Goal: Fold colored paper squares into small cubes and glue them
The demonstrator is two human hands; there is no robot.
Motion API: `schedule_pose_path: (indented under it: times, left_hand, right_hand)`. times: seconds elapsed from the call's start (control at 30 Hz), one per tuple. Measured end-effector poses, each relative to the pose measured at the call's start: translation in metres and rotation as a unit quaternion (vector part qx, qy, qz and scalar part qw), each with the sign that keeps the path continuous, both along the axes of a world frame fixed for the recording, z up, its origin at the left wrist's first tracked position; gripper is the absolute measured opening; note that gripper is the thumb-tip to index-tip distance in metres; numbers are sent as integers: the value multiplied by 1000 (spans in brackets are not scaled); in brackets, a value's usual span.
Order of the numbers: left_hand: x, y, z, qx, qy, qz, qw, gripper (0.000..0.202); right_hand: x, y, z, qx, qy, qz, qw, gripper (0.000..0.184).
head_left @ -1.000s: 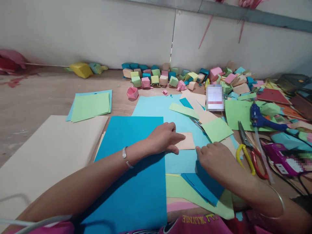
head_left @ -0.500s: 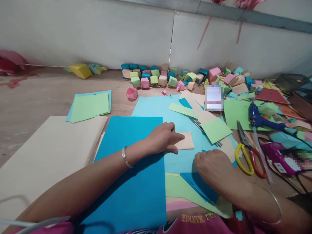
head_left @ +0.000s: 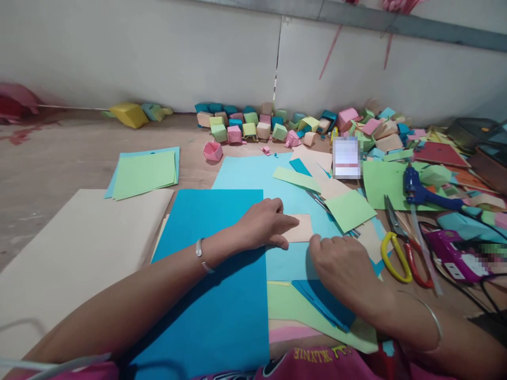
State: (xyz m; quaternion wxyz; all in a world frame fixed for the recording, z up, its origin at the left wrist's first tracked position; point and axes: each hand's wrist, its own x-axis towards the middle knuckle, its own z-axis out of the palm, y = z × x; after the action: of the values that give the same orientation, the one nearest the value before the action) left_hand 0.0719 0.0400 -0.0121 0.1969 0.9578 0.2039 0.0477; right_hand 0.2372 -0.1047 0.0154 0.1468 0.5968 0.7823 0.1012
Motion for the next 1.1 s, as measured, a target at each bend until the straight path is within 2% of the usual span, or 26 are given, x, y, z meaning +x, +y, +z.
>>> schedule_pose_path:
  times: [0.1, 0.27, 0.37, 0.47, 0.63, 0.7, 0.77, 0.87, 0.93, 1.0, 1.1]
  left_hand:
    - [1, 0, 1, -6, 1, 3, 1000, 54]
    - [-3, 5, 3, 4, 5, -30, 1000, 52]
    - [-14, 12, 7, 25, 33, -35, 999, 73]
    - [-28, 21, 14, 30, 89, -3, 996, 101]
    - [-44, 35, 30, 37, 171, 33, 984, 108]
    - [-44, 38, 36, 17, 169, 30, 985, 101]
    - [-39, 37, 39, -18, 141, 33, 989, 78]
    - [-29, 28, 38, -43, 103, 92, 990, 42]
    - [-23, 20, 33, -32, 94, 131, 986, 35]
    - [-18, 14, 29, -32, 95, 151, 983, 30]
    - [-15, 10, 25, -70, 98, 169, 978, 23]
  right_hand:
    - [0, 4, -5, -7, -1, 69, 998, 50]
    - [1, 6, -10, -43, -19, 71, 996, 55]
    - [0, 8, -7, -59, -30, 62, 996, 58]
    - [-1, 10, -4, -81, -38, 59, 994, 62]
    - [-1, 10, 0, -105, -36, 56, 992, 63]
    - [-1, 10, -1, -101, -33, 59, 993, 63]
    - [0, 9, -2, -91, -29, 65, 993, 64]
    - [1, 9, -6, -81, -21, 71, 994, 65]
    - [2, 9, -9, -60, -4, 76, 995, 63]
    - [6, 12, -14, -13, 30, 85, 996, 52]
    - [16, 25, -22, 93, 107, 65, 988, 24]
